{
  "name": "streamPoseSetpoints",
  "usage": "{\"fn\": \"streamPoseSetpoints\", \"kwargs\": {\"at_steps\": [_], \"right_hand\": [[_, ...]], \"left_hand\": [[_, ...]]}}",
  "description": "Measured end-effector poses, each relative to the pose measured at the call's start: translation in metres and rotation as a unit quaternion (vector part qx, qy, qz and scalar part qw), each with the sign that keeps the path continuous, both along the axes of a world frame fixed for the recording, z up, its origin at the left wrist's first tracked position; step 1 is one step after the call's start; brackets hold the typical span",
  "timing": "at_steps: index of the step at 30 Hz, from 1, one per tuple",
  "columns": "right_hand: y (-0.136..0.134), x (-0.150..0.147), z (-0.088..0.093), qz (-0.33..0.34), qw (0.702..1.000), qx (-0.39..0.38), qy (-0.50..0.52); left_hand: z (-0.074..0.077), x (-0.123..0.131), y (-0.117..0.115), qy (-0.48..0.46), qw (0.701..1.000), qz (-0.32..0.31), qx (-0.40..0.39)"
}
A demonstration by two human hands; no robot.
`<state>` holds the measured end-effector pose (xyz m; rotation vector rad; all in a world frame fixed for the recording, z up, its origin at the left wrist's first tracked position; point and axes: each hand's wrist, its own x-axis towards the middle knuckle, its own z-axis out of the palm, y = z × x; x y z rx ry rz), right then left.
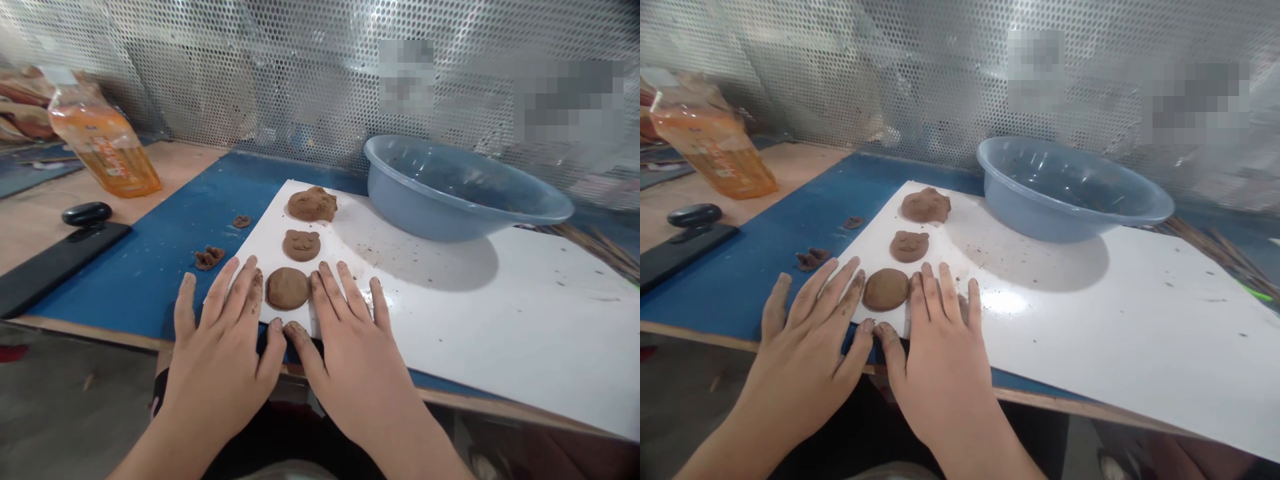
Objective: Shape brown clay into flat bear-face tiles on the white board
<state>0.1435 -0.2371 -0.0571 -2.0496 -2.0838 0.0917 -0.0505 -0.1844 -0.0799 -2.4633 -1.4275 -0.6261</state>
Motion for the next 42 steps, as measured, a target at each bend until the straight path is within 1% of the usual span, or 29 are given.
{"fn": "streamPoseSetpoints", "kwargs": {"at_steps": [3,7,13,18,20,23,25,28,34,39,42], "right_hand": [[0.000,-0.001,0.000,0.009,1.000,0.001,-0.002],[0.003,-0.004,0.004,0.017,1.000,-0.006,0.000],[0.003,-0.004,0.002,0.006,1.000,-0.005,0.003],[0.003,-0.004,0.001,0.011,1.000,-0.007,0.003],[0.004,-0.005,0.003,0.017,1.000,-0.008,0.007],[0.004,-0.003,0.006,0.019,1.000,-0.010,0.011],[0.004,0.000,0.005,0.015,1.000,-0.010,0.013],[0.004,0.005,0.003,0.012,1.000,-0.007,0.018],[0.005,0.005,0.004,0.025,0.999,-0.018,0.020],[0.005,0.008,0.005,0.023,0.999,-0.012,0.021],[0.005,0.009,0.004,0.029,0.999,-0.009,0.023]], "left_hand": [[0.002,0.000,-0.001,-0.001,1.000,-0.004,0.012],[0.004,0.001,0.000,0.003,1.000,-0.025,0.017],[0.003,0.004,0.000,0.005,0.999,0.000,0.051],[0.003,0.003,0.000,0.013,0.997,-0.023,0.066],[0.003,0.003,0.000,0.016,0.998,-0.032,0.060],[0.001,0.003,0.000,0.014,0.999,-0.022,0.045],[0.001,0.003,0.000,0.009,0.999,-0.015,0.045],[0.002,0.002,0.001,0.007,0.998,-0.025,0.051],[0.002,-0.002,0.004,0.017,0.999,-0.033,0.027],[0.002,-0.001,0.004,0.018,0.998,-0.030,0.047],[0.003,-0.001,0.004,0.019,0.998,-0.038,0.039]]}}
